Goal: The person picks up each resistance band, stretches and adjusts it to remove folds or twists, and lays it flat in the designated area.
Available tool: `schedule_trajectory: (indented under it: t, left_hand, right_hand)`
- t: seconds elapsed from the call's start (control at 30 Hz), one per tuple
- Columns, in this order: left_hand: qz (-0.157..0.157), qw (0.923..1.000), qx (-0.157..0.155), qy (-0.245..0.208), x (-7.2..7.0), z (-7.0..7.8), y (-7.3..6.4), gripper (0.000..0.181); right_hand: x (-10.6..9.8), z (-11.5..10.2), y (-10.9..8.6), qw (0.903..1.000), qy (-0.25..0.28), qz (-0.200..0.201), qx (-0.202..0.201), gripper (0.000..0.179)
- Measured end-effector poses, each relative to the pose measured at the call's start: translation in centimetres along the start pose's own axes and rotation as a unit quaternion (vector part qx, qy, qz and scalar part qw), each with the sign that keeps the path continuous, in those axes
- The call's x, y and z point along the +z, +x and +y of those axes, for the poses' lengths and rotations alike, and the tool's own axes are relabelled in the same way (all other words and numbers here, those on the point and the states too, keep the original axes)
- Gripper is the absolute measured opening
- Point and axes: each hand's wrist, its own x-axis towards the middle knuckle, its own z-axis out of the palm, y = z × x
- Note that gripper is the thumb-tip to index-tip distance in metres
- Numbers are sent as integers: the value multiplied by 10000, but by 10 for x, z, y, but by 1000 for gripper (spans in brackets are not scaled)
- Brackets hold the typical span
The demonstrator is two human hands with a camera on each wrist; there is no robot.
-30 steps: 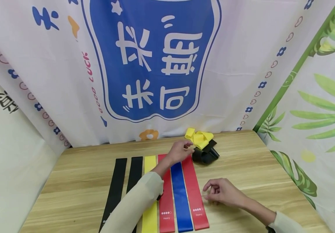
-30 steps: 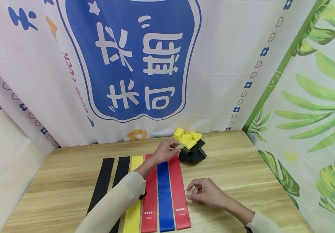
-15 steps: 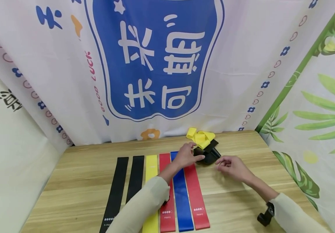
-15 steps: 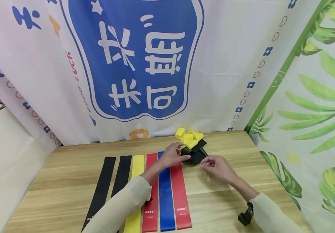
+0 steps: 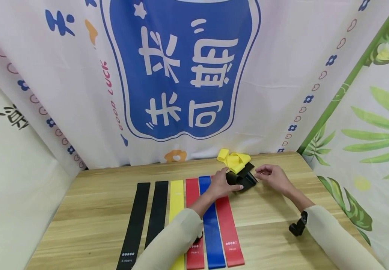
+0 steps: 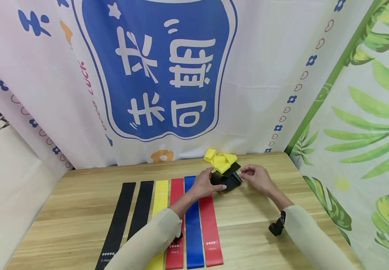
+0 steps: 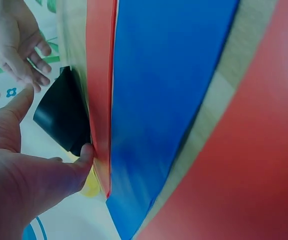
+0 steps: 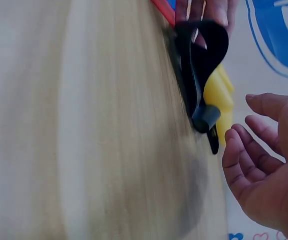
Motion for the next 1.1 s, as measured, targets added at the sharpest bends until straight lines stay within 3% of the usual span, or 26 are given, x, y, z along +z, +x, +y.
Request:
schedule_trajectory:
  t: [0.47, 0.87, 1.1]
  left_hand:
    - [-142, 9998, -66, -81, 1, -4, 4, 89]
    - [-249, 9997, -5, -34, 1, -5, 6, 89]
    - [-359, 9992, 137, -72, -2, -6, 5, 85]
  right_hand:
    - [7, 16, 31, 9993, 220, 40, 286, 46]
    - [12, 28, 45, 9972, 539, 28, 516, 48]
    - [21, 30, 51, 9986, -206, 304, 373, 42]
